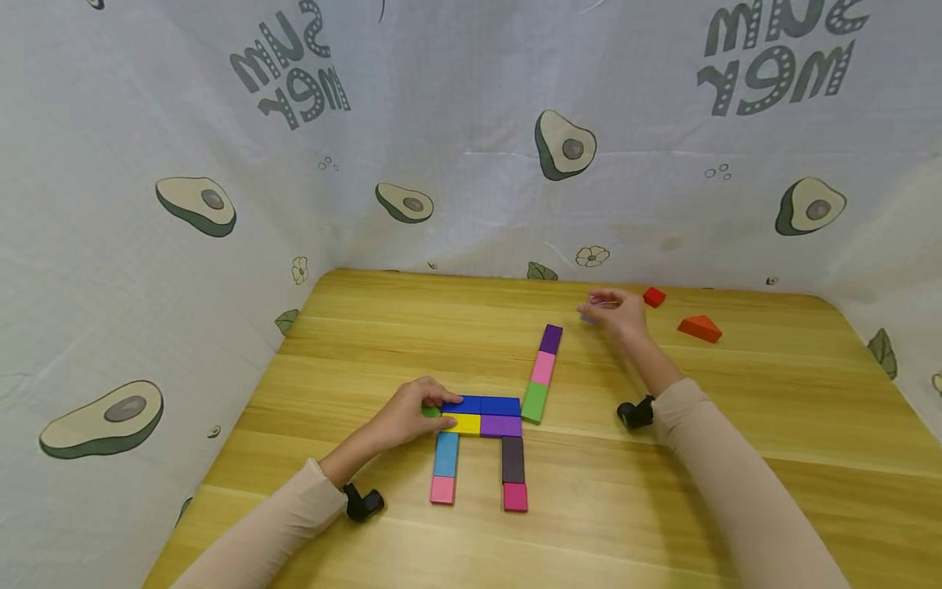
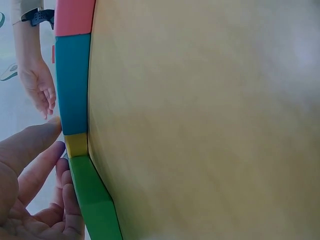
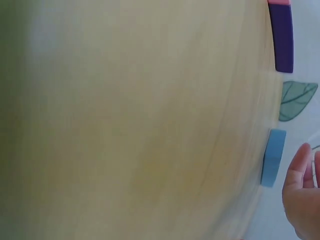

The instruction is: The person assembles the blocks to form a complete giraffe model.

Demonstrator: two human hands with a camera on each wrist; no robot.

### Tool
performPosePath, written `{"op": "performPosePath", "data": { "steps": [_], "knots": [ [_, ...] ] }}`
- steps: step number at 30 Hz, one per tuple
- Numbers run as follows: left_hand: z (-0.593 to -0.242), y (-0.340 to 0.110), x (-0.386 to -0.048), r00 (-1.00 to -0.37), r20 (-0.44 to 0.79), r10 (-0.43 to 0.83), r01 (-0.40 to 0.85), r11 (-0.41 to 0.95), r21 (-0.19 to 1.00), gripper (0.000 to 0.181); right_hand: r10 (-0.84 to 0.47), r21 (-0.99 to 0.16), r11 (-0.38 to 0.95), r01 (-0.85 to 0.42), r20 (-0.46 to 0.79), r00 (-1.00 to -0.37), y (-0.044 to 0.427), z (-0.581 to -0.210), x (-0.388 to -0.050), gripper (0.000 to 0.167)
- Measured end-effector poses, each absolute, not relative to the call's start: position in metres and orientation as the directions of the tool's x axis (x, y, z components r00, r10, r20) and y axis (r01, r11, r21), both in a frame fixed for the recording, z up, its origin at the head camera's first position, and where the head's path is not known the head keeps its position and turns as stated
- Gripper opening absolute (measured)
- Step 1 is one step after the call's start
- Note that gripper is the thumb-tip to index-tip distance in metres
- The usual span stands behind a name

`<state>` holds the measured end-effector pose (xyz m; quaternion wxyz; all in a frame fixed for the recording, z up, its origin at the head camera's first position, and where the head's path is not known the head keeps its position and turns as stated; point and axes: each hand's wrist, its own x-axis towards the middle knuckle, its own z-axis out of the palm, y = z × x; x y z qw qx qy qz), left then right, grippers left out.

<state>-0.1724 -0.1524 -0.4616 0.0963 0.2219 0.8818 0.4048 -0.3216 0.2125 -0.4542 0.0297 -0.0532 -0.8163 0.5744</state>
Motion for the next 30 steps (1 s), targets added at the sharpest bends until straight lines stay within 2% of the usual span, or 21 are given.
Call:
{"op": "performPosePath", "data": {
  "steps": [11, 23, 30],
  "knots": [
    [-0.461, -0.153, -0.171, -0.886, 0.001, 0.464, 0.302, 0.576, 0.76, 0.029, 0.238, -0.93, 0.309, 0.202, -0.13, -0.963, 0.218, -0.455, -0.333, 0.051],
    [-0.462, -0.152, -0.171, -0.886, -0.001, 0.464, 0.301, 0.576, 0.76, 0.029, 0.211, -0.94, 0.229, 0.253, -0.206, -0.955, 0.224, -0.462, -0.338, 0.06],
    [-0.462, -0.152, -0.172, -0.888, 0.0, 0.46, 0.301, 0.58, 0.757, 0.028, 0.175, -0.937, 0.241, 0.251, -0.213, -0.961, 0.224, -0.461, -0.338, 0.062]
  ]
}}
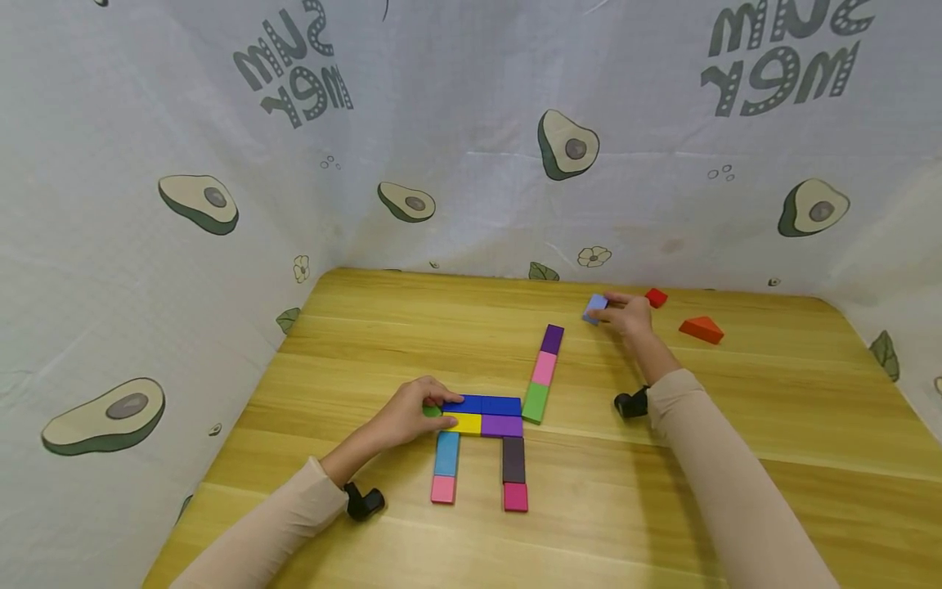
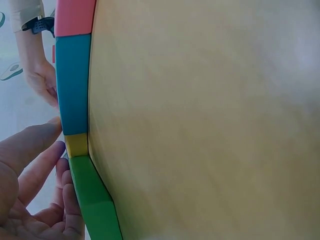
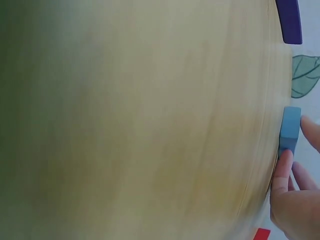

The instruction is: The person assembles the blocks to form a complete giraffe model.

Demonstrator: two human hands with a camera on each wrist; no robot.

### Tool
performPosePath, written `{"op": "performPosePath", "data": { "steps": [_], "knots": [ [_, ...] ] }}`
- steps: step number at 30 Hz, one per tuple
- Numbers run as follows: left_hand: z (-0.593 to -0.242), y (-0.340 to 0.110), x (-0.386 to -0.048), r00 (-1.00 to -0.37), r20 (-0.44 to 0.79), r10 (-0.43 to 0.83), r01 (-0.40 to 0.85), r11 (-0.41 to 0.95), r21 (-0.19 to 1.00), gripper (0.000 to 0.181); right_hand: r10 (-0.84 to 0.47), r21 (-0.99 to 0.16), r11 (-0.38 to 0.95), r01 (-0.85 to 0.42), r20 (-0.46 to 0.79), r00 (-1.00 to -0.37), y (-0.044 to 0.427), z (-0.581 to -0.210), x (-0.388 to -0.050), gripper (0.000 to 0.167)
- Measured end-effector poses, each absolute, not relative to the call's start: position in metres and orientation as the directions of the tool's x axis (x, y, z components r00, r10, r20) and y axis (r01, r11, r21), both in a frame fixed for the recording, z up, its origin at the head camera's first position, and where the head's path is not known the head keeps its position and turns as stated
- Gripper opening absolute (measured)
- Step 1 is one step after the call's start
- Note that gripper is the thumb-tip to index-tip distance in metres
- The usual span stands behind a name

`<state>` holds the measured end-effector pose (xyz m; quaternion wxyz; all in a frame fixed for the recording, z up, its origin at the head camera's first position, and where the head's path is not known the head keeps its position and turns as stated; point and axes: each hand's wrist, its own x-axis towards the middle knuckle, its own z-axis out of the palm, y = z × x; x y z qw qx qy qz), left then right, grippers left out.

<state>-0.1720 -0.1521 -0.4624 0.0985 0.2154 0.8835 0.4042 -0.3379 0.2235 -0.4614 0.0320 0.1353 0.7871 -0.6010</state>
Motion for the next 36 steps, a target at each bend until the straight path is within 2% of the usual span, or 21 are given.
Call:
{"op": "performPosePath", "data": {
  "steps": [12, 36],
  "knots": [
    [-0.46, -0.152, -0.172, -0.887, 0.003, 0.462, 0.305, 0.58, 0.756, 0.028, 0.189, -0.929, 0.267, 0.258, -0.212, -0.959, 0.22, -0.46, -0.338, 0.063],
    [-0.461, -0.152, -0.172, -0.883, 0.005, 0.47, 0.308, 0.57, 0.762, 0.028, 0.115, -0.92, 0.323, 0.221, -0.193, -0.974, 0.199, -0.458, -0.335, 0.057]
  ]
}}
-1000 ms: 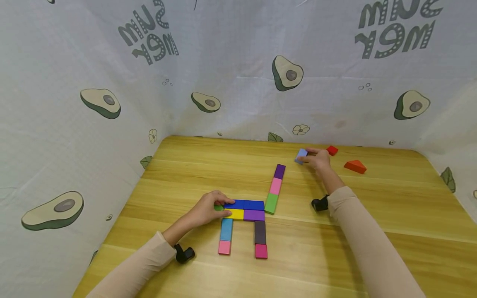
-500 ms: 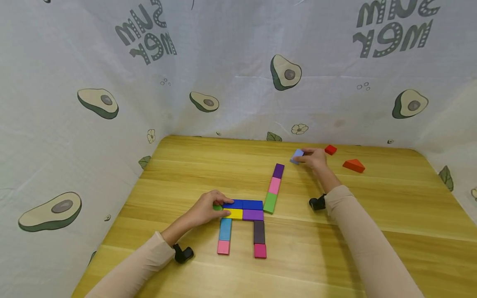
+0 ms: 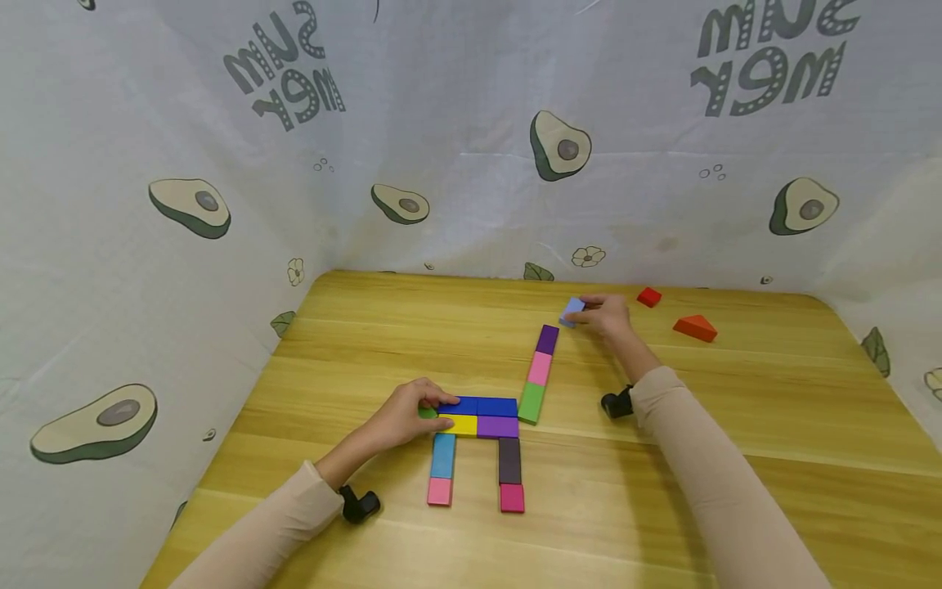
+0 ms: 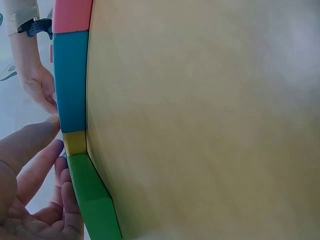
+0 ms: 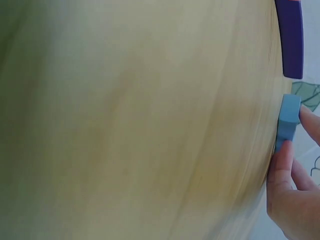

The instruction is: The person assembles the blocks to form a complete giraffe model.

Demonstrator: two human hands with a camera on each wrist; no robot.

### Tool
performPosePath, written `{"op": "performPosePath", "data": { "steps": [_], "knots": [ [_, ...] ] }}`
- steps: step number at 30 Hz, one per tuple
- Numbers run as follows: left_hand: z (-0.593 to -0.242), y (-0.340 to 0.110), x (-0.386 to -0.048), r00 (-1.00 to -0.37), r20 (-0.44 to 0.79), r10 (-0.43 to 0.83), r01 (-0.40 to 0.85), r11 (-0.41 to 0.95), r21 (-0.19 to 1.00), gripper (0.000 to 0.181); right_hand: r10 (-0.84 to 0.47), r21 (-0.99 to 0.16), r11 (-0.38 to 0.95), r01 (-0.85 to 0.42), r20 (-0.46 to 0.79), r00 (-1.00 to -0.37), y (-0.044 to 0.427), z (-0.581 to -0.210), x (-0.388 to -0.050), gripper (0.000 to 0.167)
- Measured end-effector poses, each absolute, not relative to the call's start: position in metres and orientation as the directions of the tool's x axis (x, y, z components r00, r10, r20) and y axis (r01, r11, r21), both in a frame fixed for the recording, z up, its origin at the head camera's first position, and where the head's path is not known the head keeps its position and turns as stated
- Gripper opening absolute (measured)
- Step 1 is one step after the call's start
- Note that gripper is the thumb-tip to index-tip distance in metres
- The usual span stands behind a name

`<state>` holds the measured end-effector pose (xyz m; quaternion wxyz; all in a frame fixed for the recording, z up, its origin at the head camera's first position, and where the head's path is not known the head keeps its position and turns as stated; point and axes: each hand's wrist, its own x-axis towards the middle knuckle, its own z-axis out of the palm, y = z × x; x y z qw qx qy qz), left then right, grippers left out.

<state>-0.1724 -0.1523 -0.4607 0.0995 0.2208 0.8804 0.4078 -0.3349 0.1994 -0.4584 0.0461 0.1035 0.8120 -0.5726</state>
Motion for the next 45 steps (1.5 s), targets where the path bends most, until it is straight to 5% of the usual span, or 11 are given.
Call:
{"op": "performPosePath", "data": {
  "steps": [45],
  "knots": [
    [-0.461, -0.153, -0.172, -0.883, 0.004, 0.47, 0.307, 0.57, 0.762, 0.029, 0.01, -0.884, 0.432, 0.18, -0.195, -0.981, 0.181, -0.456, -0.333, 0.058]
  ]
}}
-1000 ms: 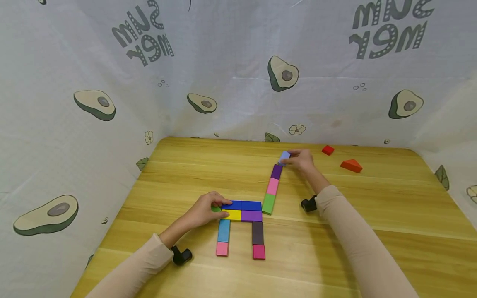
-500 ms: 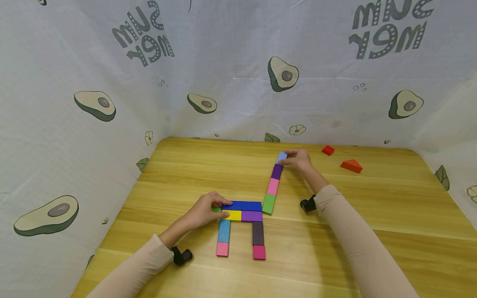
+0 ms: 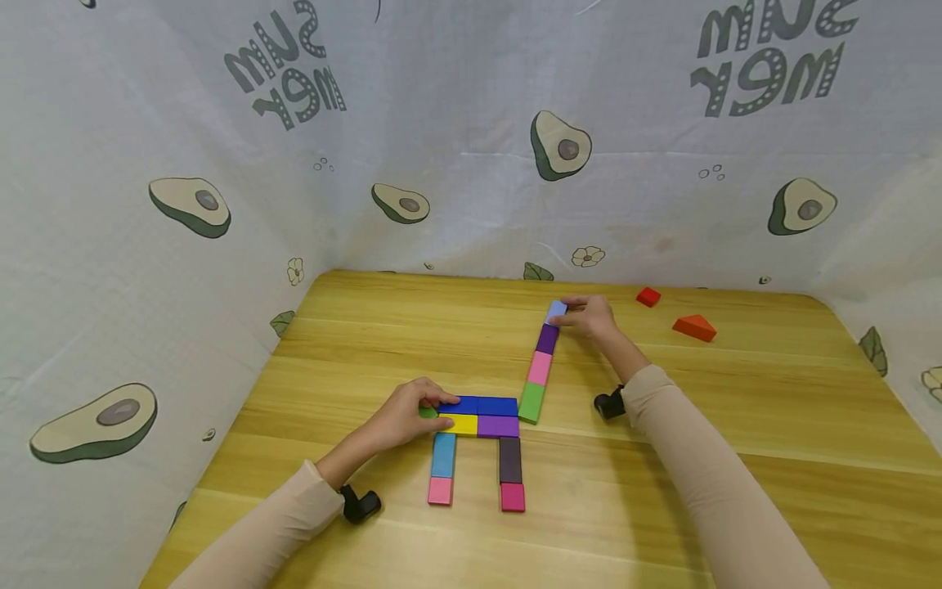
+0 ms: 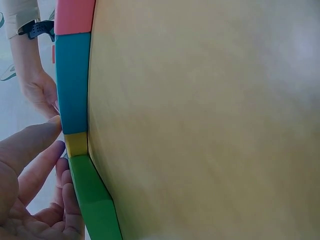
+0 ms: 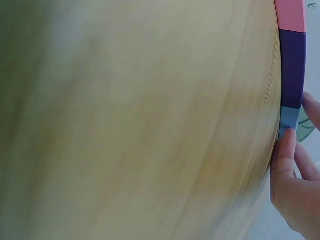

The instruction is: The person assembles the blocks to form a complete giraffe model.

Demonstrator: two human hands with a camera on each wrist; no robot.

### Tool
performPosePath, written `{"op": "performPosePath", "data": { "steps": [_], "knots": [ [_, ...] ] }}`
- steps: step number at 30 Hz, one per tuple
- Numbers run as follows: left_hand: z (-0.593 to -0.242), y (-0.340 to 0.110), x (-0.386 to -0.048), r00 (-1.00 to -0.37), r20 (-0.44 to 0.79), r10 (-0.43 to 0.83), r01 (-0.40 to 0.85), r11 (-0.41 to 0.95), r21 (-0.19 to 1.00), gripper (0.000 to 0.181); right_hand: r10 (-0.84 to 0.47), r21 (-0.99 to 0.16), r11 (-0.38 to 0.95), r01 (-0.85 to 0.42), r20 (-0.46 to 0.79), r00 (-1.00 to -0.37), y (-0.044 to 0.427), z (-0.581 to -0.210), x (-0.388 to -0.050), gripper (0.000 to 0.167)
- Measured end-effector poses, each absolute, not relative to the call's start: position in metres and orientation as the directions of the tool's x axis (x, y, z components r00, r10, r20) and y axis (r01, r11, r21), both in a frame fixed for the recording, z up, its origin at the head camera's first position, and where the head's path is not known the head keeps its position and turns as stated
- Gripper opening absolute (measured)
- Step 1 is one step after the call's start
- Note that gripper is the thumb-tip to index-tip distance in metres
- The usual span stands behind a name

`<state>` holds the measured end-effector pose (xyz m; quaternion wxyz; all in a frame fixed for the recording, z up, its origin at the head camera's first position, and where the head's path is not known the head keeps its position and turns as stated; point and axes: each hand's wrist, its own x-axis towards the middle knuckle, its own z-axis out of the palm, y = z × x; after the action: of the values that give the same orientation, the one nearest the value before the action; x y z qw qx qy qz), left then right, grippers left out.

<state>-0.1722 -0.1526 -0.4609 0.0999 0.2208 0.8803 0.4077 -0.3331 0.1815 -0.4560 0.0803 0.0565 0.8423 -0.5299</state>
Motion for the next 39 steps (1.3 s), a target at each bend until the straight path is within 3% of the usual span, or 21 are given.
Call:
{"op": "performPosePath", "data": {
  "steps": [39],
  "knots": [
    [-0.4592, -0.1525, -0.1713, -0.877, 0.013, 0.48, 0.32, 0.564, 0.761, 0.029, -0.087, -0.886, 0.455, 0.094, -0.15, -0.985, 0.1906, -0.4621, -0.3385, 0.058]
  ]
}}
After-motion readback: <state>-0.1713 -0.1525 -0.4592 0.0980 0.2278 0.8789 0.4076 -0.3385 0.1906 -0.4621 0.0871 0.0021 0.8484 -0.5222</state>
